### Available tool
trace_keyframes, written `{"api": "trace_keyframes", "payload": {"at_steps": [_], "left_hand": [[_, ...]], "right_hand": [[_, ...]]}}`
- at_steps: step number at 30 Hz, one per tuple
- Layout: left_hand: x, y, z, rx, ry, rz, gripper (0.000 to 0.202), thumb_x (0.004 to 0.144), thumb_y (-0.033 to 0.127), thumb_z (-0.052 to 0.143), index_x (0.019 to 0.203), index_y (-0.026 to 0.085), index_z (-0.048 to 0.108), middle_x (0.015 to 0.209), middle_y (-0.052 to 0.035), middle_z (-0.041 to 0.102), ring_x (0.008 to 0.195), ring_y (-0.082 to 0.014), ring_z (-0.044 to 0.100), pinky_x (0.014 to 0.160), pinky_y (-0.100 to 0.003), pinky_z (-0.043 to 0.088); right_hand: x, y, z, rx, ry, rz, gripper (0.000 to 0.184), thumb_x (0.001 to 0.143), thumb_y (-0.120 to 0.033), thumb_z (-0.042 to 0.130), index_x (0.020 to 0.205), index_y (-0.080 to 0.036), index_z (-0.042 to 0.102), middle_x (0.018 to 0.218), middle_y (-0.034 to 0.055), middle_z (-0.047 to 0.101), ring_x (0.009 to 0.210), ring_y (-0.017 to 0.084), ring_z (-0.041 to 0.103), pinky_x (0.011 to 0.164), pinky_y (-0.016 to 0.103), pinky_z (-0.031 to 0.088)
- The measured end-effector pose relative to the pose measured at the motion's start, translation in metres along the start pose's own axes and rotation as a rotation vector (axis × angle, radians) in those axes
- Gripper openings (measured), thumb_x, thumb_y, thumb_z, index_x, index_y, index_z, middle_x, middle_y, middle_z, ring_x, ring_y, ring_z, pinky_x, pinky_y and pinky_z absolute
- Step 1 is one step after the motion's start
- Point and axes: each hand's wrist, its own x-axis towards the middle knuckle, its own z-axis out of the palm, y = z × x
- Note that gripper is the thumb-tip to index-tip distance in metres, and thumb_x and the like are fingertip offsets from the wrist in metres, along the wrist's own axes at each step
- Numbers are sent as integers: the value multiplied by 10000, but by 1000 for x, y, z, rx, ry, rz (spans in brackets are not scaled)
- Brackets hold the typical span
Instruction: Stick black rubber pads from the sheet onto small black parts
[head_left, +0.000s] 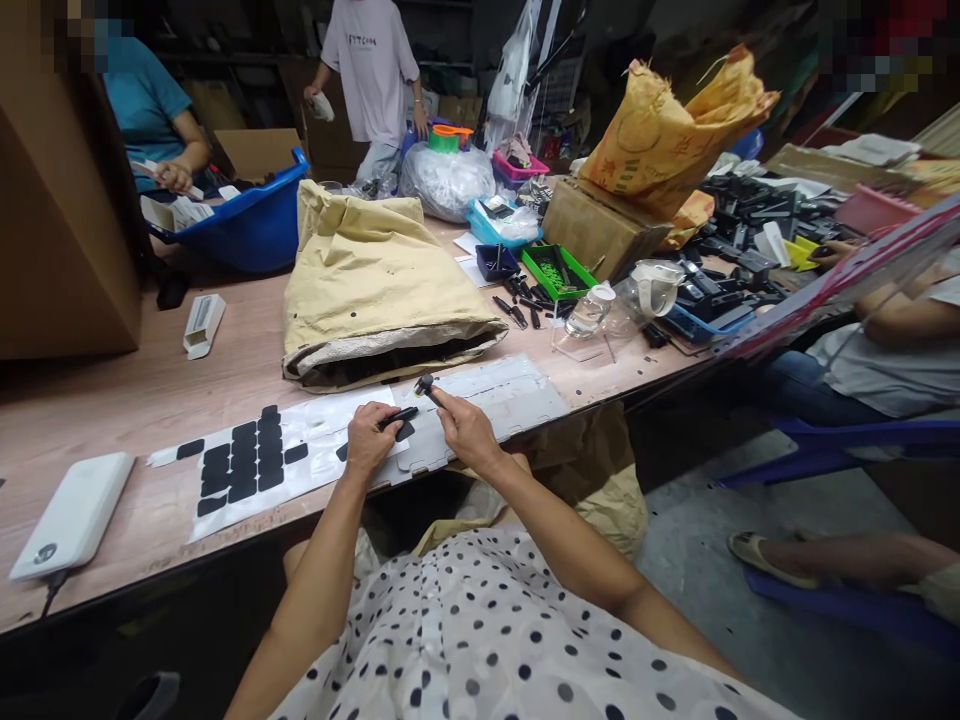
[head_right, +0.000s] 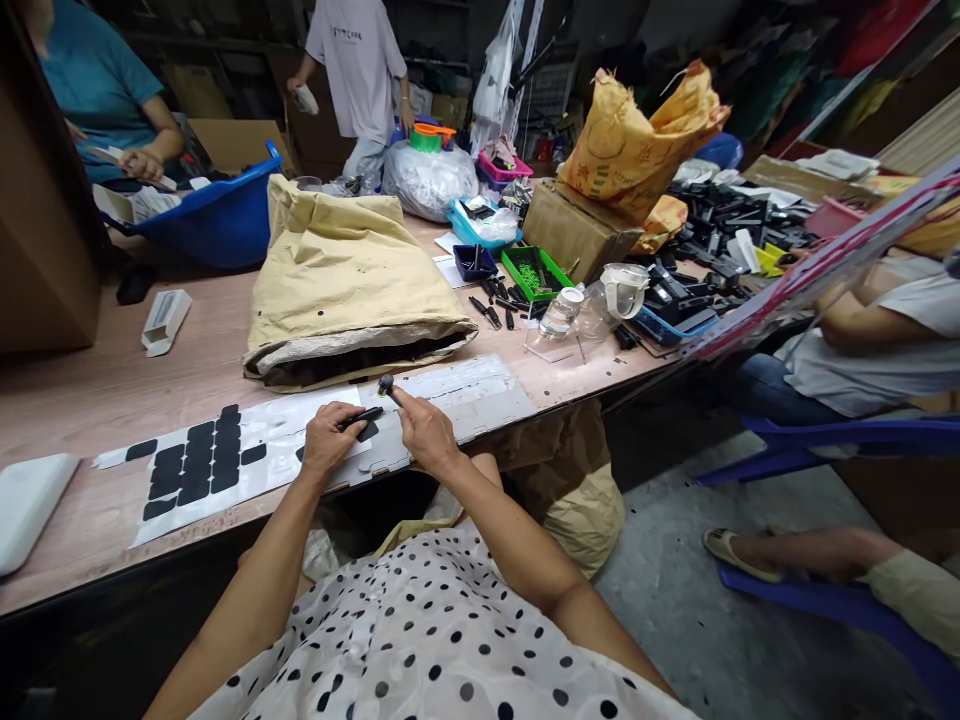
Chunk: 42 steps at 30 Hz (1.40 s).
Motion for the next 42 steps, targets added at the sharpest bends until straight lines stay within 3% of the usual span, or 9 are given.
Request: {"api": "trace_keyframes", "payload": {"at_steps": [9, 15, 22, 32, 42], "left_hand": [[0, -2, 2, 73, -13, 22, 141, 704, 254, 756, 832, 280, 807, 827, -28, 629, 878, -245, 610, 848, -388, 536], [-1, 0, 3, 87, -13, 23, 190, 727, 250, 760, 916, 272, 773, 800, -26, 630, 855, -256, 594, 834, -390, 514], [-2, 2, 4, 100, -18, 39, 39, 804, 268, 695, 825, 253, 725, 834, -34, 656, 866, -248, 598, 835, -381, 497], [-3, 2, 5, 120, -20, 30, 227, 919, 307, 552, 816, 250, 746, 805, -28, 608, 825, -212, 592, 795, -338, 504], [-3, 2, 7, 153, 33, 43, 275, 956, 335, 496, 813, 251, 715, 760, -19, 587, 786, -208, 589, 750, -330, 483]], "right_hand": [[-7, 17, 11, 187, 65, 46, 457, 954, -257, 494, 1384, -268, 649, 1234, 62, 753, 1142, 238, 702, 1017, 387, 561], [-9, 13, 10, 149, 54, 45, 458, 957, -245, 483, 1384, -258, 647, 1219, 68, 753, 1143, 238, 699, 1022, 384, 557], [-11, 11, 9, 131, 50, 41, 459, 958, -241, 480, 1385, -270, 643, 1227, 61, 748, 1132, 235, 697, 1017, 377, 558], [-11, 11, 10, 187, 70, 41, 460, 937, -230, 512, 1369, -259, 665, 1270, 50, 743, 1157, 223, 704, 1041, 347, 553], [-7, 10, 8, 238, 70, 113, 430, 932, -246, 556, 1337, -290, 694, 1297, 27, 736, 1204, 228, 693, 1087, 375, 533]]}}
